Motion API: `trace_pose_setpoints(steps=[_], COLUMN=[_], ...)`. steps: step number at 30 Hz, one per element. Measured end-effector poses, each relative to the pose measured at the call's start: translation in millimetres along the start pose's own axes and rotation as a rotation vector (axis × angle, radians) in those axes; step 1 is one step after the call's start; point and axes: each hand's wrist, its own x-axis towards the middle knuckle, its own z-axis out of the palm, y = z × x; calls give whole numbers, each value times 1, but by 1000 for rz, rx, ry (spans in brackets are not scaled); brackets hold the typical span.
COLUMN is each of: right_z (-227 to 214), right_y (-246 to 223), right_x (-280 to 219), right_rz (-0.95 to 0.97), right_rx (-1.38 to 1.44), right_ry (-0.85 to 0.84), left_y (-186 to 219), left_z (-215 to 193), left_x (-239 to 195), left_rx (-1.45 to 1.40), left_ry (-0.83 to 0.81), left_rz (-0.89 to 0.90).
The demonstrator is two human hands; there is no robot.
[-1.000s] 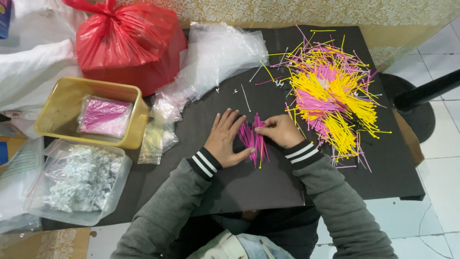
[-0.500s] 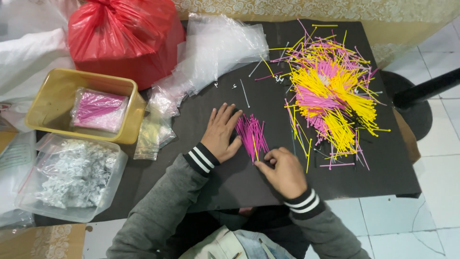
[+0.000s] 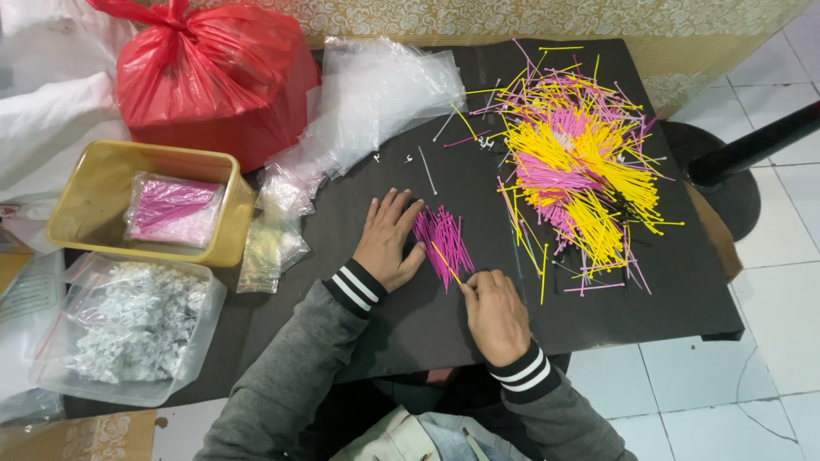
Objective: The person sorts thin plastic ties by color, gathers them into groups, and places them into a small clear plastic bag.
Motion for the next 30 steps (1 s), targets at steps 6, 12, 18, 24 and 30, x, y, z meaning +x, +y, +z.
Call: trace_pose_setpoints(steps=[6,12,18,24,30], right_z=[-7,1,-76,-128,-168], right_y=[-4,10,59,114,143], right_x=[-12,-11,4,49,90], right_rz=[-17,-38,15,120,200], right_rx=[-56,-49,220,644,391], right_ry=[14,-20,-67,-122,-350], left_y=[-3,-6,-5,-1,-2], left_z=[2,6,4,0,4], left_x=[0,1,2,2,1], left_rx=[20,-4,0,4,33], left_ry=[-10,-8,-18,-30,23], left_rz=[-6,-12,-8,-15,28])
